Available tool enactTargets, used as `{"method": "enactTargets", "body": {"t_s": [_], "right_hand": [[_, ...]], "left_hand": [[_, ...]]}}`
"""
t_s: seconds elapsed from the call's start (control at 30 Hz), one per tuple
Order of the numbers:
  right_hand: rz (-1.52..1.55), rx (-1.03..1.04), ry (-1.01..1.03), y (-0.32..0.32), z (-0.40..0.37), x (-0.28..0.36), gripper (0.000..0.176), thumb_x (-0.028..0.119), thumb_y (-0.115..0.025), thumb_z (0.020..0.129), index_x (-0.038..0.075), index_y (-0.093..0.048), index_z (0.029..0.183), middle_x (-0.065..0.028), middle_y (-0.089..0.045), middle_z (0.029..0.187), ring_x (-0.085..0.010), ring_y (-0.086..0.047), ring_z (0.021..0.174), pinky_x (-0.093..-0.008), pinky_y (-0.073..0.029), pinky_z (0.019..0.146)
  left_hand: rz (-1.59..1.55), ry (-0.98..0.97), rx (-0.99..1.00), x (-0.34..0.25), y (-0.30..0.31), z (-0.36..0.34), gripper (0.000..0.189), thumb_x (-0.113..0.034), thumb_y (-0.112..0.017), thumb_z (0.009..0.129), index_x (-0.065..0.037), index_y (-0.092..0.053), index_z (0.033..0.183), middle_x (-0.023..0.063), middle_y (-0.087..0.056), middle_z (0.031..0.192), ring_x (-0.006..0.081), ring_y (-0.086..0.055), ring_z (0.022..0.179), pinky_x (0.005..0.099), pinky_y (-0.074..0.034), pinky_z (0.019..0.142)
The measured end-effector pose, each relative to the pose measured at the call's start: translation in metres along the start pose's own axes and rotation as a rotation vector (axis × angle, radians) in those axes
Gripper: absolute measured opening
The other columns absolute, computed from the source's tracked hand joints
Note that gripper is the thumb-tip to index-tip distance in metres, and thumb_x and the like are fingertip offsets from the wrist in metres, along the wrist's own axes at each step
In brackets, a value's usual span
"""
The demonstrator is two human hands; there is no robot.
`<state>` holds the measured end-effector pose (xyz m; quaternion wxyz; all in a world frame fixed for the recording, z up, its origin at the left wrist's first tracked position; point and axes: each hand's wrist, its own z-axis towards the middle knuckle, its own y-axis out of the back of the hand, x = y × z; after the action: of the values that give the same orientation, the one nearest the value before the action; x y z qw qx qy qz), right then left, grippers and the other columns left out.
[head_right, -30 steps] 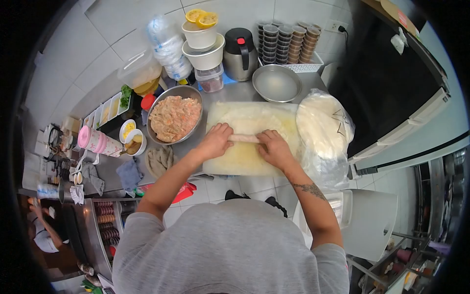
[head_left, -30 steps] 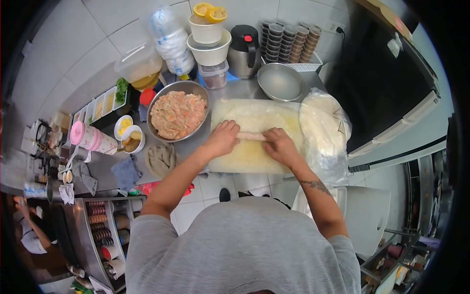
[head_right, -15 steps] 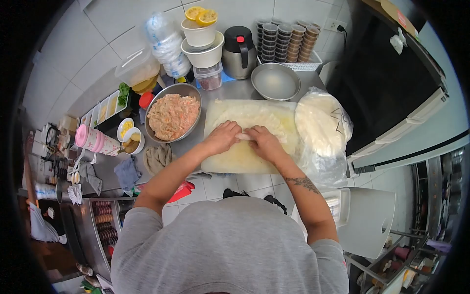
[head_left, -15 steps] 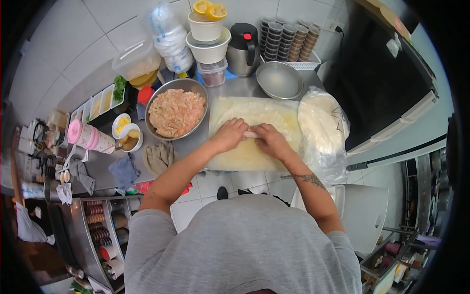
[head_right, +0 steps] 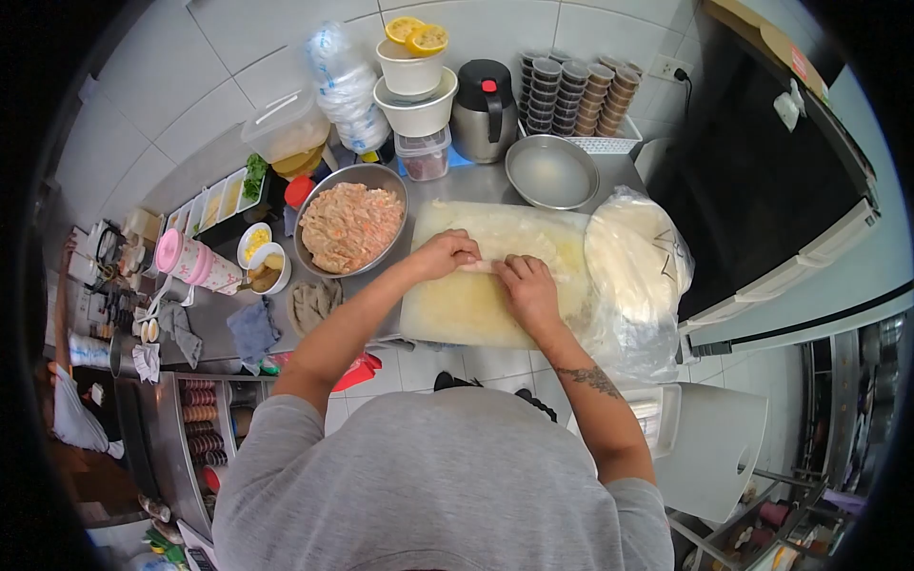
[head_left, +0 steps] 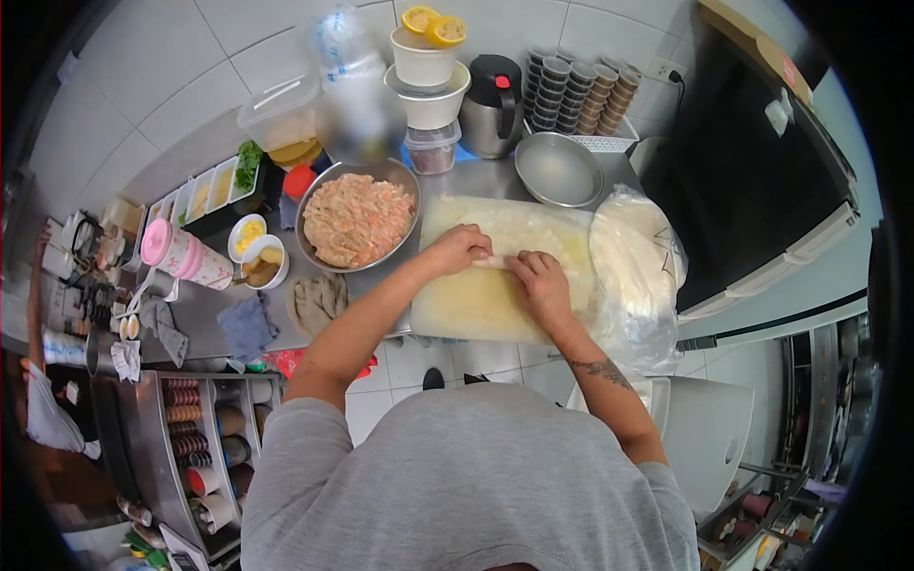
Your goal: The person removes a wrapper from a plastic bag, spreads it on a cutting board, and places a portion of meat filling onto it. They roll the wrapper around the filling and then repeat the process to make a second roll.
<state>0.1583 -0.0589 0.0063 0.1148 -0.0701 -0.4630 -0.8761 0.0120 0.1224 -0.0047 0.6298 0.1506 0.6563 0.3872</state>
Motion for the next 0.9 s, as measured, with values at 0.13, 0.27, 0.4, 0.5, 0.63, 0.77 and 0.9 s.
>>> {"method": "enactTargets", "body": {"t_s": [0.13,0.27,0.4,0.5,0.63,0.77,0.9], "right_hand": [[-0.092,-0.021,-0.058,-0.004,-0.002,-0.001,0.027,0.016,-0.065,0.080,0.014,-0.066,0.108,-0.0051,-0.060,0.098,-0.0254,-0.056,0.096,-0.0381,-0.044,0.087],[-0.108,0.037,-0.107,-0.006,-0.009,-0.010,0.031,0.016,-0.064,0.081,0.015,-0.066,0.112,-0.0043,-0.060,0.098,-0.0250,-0.055,0.095,-0.0387,-0.044,0.087],[-0.060,0.156,-0.179,-0.002,-0.004,-0.010,0.035,0.014,-0.062,0.080,0.014,-0.064,0.116,-0.0048,-0.060,0.101,-0.0258,-0.055,0.098,-0.0395,-0.044,0.089],[-0.094,-0.009,-0.038,0.000,-0.003,0.005,0.038,0.010,-0.059,0.079,0.012,-0.062,0.117,-0.0061,-0.060,0.106,-0.0270,-0.055,0.101,-0.0407,-0.043,0.090],[-0.143,-0.003,-0.015,-0.013,-0.001,0.002,0.039,0.008,-0.057,0.077,0.010,-0.062,0.116,-0.0072,-0.059,0.111,-0.0278,-0.054,0.104,-0.0429,-0.042,0.092],[-0.121,0.045,-0.026,-0.016,0.007,-0.012,0.040,0.008,-0.058,0.078,0.011,-0.062,0.118,-0.0070,-0.059,0.111,-0.0279,-0.054,0.104,-0.0434,-0.042,0.093],[-0.018,-0.017,-0.123,-0.013,0.004,-0.027,0.036,0.010,-0.063,0.081,0.013,-0.064,0.116,-0.0070,-0.061,0.109,-0.0280,-0.055,0.101,-0.0408,-0.044,0.091]], "left_hand": [[0.339,-0.086,-0.191,-0.026,-0.008,-0.014,0.028,-0.004,-0.061,0.081,-0.011,-0.067,0.108,0.0077,-0.057,0.102,0.0273,-0.052,0.098,0.0375,-0.043,0.087],[0.426,-0.066,-0.237,-0.048,-0.022,-0.038,0.038,-0.002,-0.057,0.082,-0.015,-0.066,0.116,0.0050,-0.055,0.106,0.0257,-0.048,0.103,0.0401,-0.037,0.090],[0.374,-0.038,-0.283,-0.044,-0.029,-0.039,0.038,-0.002,-0.057,0.083,-0.016,-0.065,0.117,0.0051,-0.056,0.104,0.0252,-0.049,0.102,0.0387,-0.036,0.089],[0.363,0.007,-0.233,-0.037,-0.024,-0.028,0.038,-0.003,-0.057,0.082,-0.015,-0.065,0.118,0.0055,-0.056,0.103,0.0249,-0.049,0.102,0.0380,-0.035,0.087],[0.318,-0.030,-0.292,-0.024,-0.021,-0.016,0.038,-0.003,-0.060,0.081,-0.014,-0.064,0.117,0.0056,-0.055,0.103,0.0251,-0.049,0.102,0.0382,-0.035,0.085],[0.445,-0.107,-0.350,-0.042,-0.018,-0.020,0.039,-0.005,-0.062,0.080,-0.015,-0.062,0.118,0.0048,-0.054,0.105,0.0257,-0.048,0.103,0.0398,-0.035,0.084],[0.429,-0.123,-0.393,-0.046,-0.028,-0.019,0.039,-0.005,-0.061,0.079,-0.013,-0.061,0.117,0.0050,-0.054,0.103,0.0255,-0.049,0.103,0.0406,-0.035,0.084]]}}
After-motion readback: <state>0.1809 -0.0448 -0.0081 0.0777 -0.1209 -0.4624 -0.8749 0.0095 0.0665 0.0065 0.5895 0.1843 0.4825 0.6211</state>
